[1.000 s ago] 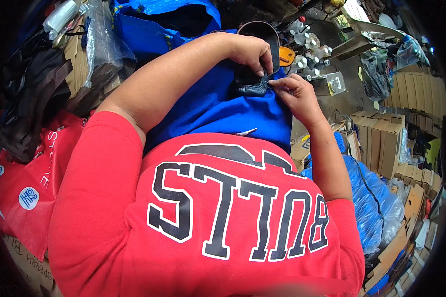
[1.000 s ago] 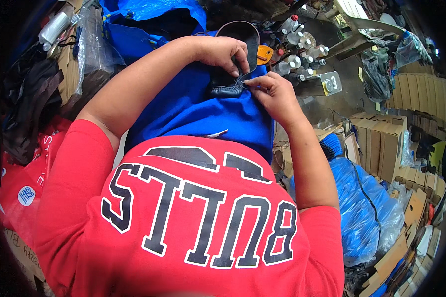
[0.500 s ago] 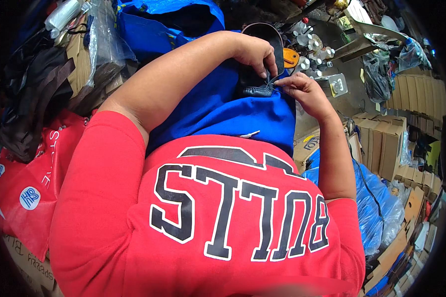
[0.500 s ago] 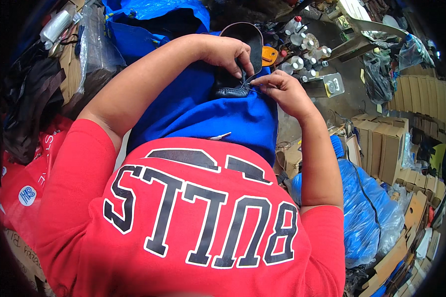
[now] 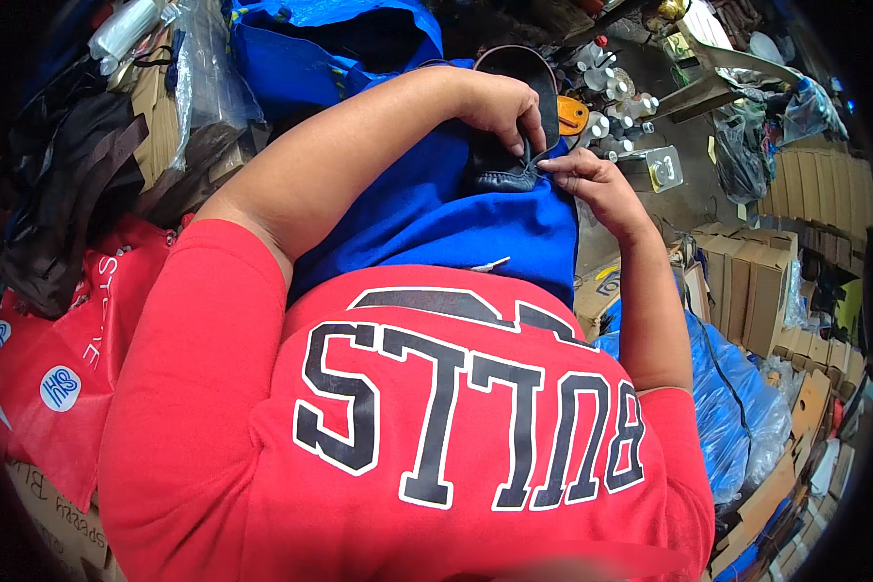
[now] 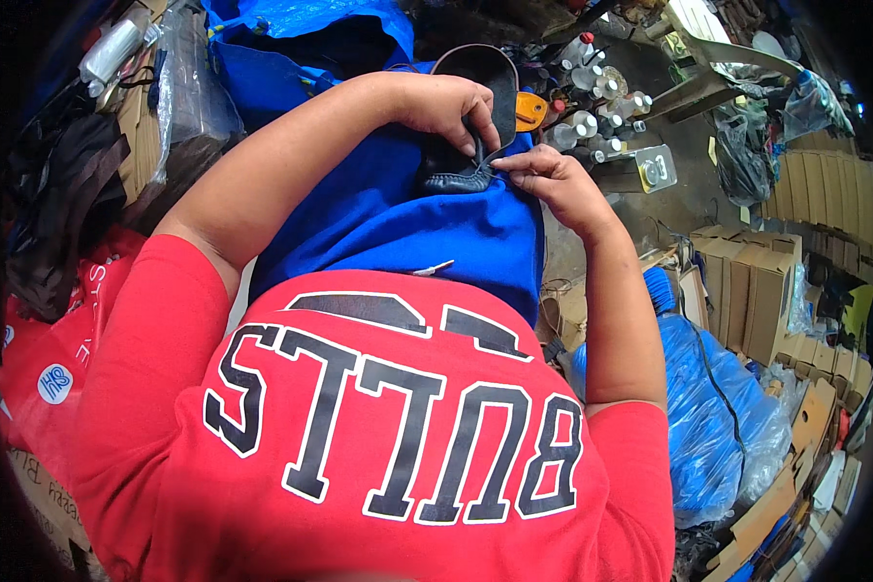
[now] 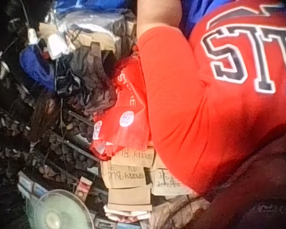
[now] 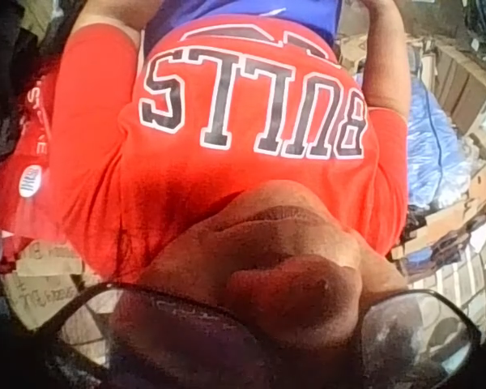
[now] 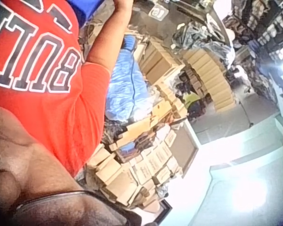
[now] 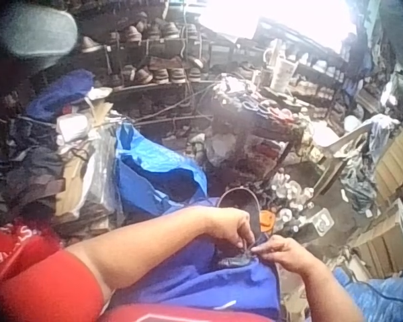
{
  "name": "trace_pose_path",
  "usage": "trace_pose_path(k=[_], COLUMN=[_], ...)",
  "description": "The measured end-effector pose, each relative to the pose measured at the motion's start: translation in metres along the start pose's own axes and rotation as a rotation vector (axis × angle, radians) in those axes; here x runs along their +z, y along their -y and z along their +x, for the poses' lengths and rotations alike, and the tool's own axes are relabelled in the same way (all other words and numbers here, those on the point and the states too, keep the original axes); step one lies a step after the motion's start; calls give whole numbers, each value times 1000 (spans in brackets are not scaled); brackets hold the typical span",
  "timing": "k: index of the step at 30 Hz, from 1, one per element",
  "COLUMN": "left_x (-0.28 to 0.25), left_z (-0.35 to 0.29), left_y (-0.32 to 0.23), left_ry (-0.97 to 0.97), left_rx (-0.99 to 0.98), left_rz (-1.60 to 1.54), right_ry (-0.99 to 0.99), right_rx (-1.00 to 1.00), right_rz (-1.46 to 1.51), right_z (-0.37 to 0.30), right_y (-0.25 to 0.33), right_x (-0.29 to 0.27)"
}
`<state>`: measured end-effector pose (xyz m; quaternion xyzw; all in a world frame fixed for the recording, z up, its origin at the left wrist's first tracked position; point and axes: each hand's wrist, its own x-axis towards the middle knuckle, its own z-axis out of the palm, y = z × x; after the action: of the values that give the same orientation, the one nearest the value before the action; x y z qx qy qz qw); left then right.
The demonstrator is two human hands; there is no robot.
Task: Hand-stitching a black leather shoe component using a needle and thread.
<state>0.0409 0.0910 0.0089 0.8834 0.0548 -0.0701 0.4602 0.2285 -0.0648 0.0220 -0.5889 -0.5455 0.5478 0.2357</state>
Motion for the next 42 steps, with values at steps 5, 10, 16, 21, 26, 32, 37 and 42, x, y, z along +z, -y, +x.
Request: trace_pose_path(k=[5, 10, 16, 21, 26, 32, 37, 42], left_x=[2, 15, 30, 57, 73, 70, 64, 63], left_z=[2, -3, -51, -75, -70, -64, -62, -60], left_y=[-1, -3, -1, -36, -37, -34, -28, -24], left_ry=[-14, -203, -706, -797, -773, -830, -803, -747], left_rx=[-29, 23, 0, -59, -136, -88, -42, -130], left_rz=[-5, 59, 180, 192, 541, 521, 396, 413], right_ry=[-81, -335, -388, -570, -568, -389, -202, -162], right_rx=[-44, -192, -188, -347, -357, -137, -138, -172], right_rz=[-35, -282, -408, -738, -830, -397, -195, -259], right_z=[3, 3, -15, -27, -28, -22, -7, 1], right_y=[-4, 3, 9, 3, 5, -1, -10, -7], right_x=[8, 29, 39, 65, 70, 46, 19, 11])
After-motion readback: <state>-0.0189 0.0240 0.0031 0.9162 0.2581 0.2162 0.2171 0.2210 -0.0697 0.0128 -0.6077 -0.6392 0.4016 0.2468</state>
